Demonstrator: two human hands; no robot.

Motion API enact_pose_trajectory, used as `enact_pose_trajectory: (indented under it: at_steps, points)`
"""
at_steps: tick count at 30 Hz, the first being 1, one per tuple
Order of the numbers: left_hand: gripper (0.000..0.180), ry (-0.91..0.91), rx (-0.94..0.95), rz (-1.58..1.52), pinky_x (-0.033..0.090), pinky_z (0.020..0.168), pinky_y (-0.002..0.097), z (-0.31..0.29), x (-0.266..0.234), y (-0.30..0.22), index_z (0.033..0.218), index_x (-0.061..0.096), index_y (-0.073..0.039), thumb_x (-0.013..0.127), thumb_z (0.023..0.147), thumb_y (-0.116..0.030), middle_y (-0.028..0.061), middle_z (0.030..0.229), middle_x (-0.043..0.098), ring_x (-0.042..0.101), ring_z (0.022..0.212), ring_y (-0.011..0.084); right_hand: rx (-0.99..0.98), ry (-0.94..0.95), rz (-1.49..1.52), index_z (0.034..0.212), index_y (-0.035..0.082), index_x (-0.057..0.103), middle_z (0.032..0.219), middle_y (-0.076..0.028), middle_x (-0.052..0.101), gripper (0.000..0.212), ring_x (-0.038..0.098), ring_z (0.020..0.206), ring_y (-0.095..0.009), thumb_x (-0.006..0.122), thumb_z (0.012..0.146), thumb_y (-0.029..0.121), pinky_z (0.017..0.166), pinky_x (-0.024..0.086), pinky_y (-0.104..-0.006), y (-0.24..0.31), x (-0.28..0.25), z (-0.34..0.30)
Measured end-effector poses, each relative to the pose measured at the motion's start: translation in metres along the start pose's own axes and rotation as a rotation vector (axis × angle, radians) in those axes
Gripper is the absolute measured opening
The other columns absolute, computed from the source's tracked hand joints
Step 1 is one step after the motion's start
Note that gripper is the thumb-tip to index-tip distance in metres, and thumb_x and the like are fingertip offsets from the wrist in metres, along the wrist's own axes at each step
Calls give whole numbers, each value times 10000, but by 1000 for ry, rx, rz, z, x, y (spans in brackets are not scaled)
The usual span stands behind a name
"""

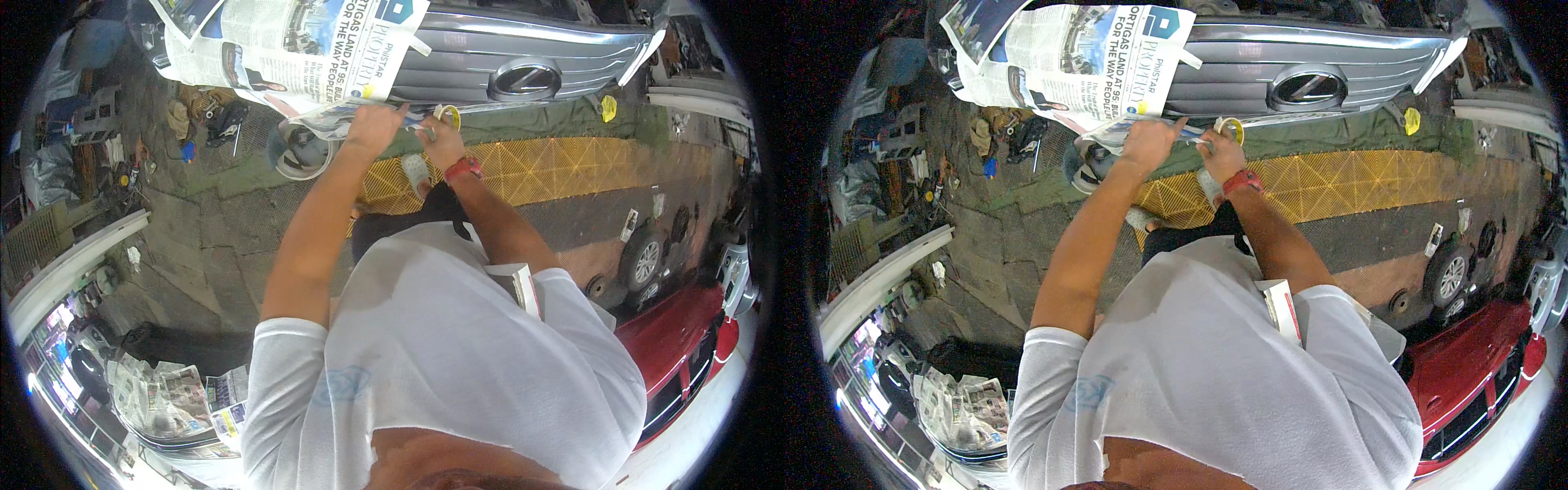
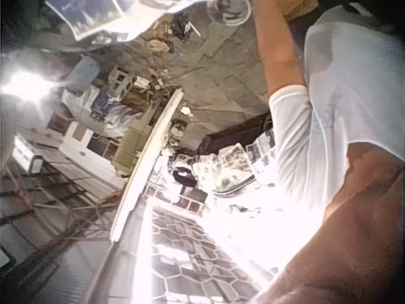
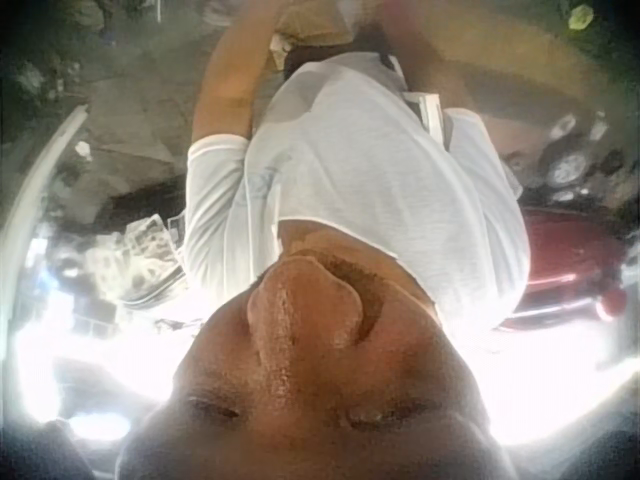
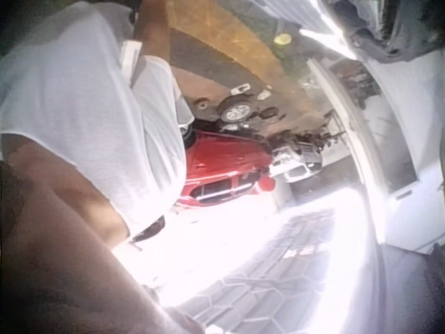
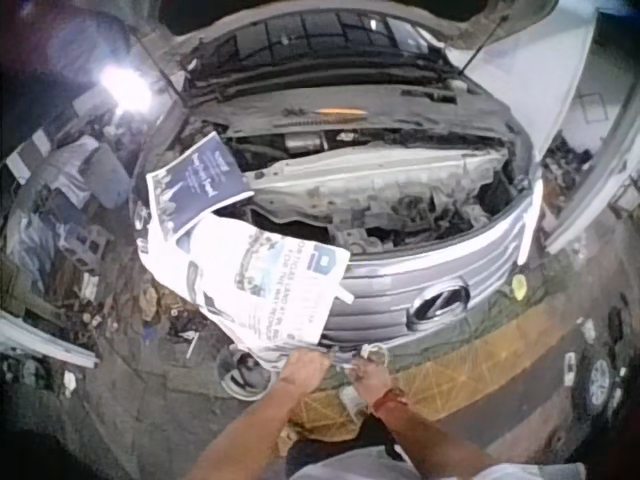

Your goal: The person tapes sheets of newspaper onto the front bumper of a white car using masking tape. They smooth the paper and apply tape to secure it in place.

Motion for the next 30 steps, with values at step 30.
enact_pose_trajectory:
  at_steps: [30]
  points:
    - [150,-478,44,-283,576,933,410,-41,-10,49,1002,755,-109,690,867,-98,53,1268,647,674,1132,251,12,-179,118,1022,47,694,1091,-204,749,177,720,793,-384,774,937,180,686,569,-468,100,-50,-10]
Point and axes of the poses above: each hand's wrist, its own z-axis towards the middle knuckle, its own x-axis out of the palm, y = z × x, the point moved 7 cm from there along z, towards the middle knuckle
